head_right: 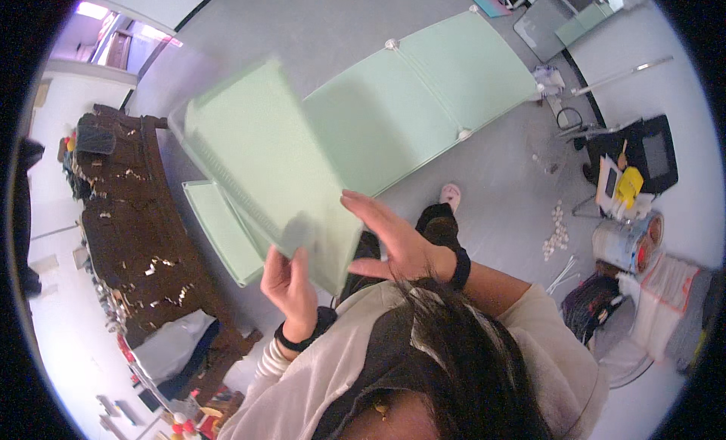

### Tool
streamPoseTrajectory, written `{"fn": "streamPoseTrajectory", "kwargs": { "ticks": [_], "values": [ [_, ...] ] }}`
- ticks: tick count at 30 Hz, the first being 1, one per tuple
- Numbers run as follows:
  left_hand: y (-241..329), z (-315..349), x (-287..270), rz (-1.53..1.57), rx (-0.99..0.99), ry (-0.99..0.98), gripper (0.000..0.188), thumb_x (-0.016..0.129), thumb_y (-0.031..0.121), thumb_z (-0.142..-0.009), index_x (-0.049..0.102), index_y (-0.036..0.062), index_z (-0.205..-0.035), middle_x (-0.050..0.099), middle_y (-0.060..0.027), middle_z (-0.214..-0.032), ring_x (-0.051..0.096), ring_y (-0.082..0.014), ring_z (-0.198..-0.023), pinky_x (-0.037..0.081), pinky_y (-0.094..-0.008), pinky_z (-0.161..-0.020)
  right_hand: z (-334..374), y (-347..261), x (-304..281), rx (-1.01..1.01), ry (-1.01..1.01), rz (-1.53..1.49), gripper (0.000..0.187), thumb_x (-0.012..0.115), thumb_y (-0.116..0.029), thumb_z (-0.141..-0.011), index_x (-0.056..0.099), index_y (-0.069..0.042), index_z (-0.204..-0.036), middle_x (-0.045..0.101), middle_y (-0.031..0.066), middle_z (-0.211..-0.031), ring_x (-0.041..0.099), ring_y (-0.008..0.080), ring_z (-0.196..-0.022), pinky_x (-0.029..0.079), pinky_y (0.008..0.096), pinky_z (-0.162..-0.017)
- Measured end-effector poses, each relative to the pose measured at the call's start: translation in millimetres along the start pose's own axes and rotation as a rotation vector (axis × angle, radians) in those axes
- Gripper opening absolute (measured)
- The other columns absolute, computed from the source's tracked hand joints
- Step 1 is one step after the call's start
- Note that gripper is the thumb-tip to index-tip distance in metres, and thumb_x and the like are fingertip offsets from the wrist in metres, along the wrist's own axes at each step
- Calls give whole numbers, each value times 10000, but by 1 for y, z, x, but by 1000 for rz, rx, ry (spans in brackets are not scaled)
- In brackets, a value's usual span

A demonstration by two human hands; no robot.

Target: The person assembles a light green modular shelving unit by hand. They connect translucent panels using white plastic connectors, repeatedly picking up panels and fasteners, aligning edges, and securing joints to build a multi-compartment structure.

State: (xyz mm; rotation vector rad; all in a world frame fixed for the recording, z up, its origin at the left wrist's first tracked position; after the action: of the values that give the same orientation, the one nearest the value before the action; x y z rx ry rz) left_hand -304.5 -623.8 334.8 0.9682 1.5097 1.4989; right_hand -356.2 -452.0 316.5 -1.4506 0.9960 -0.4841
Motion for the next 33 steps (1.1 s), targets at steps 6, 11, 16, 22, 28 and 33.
{"fn": "streamPoseTrajectory", "kwargs": {
  "ticks": [6,11,16,22,28,33],
  "values": [
    [-47,-1,231,110,-343,-317,443,507,5,-879,454,-9,-1319,564,-32,-1107,520,-75,-909,449,-217,-757,38,51,-131,66,213,92,878,664,-92,-728,149,47,-1425,259,294,-1426,287,401,-1335,254,423,-1094],
    [-86,-24,360,77,-136,-435,496,563,56,-835,441,-45,-1304,555,-188,-1246,518,-255,-1181,425,-327,-951,73,170,-241,481,491,-366,470,549,-117,-881,407,-3,-1314,511,218,-1231,521,317,-1137,437,379,-889],
    [-184,-19,360,-383,-72,-428,410,608,114,-783,575,30,-1184,601,-203,-1142,596,-310,-1050,467,-363,-893,63,219,-299,427,503,461,315,520,-176,-918,533,-56,-1209,638,220,-950,618,401,-867,492,421,-713],
    [-314,-15,308,-445,-592,-477,277,603,147,-819,631,-24,-1034,669,-123,-971,646,-229,-880,504,-336,-822,23,220,-300,362,548,554,325,517,-152,-912,528,-49,-1220,631,228,-954,616,400,-851,491,421,-695],
    [-348,10,362,574,-1258,-399,314,518,158,-914,490,-66,-1132,576,-171,-1095,582,-280,-1010,487,-390,-904,-2,215,-285,394,538,527,322,519,-147,-908,537,-38,-1211,638,226,-917,631,373,-765,497,394,-663],
    [-347,8,385,715,-1342,-369,273,491,145,-928,484,-69,-1097,563,-169,-1108,576,-263,-1026,475,-412,-934,-20,221,-276,348,507,597,327,522,-129,-899,534,-34,-1211,631,243,-877,628,392,-766,494,422,-661]
  ]
}}
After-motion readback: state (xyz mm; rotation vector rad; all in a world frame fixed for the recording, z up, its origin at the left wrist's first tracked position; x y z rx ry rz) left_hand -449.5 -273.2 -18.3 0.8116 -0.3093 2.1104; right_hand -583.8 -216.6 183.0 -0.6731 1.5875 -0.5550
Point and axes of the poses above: each hand's wrist, its own z-axis away from the middle knuckle, its own x-axis out of the palm, y = z × x, the point moved 7 cm from there along -z, towards the middle knuckle
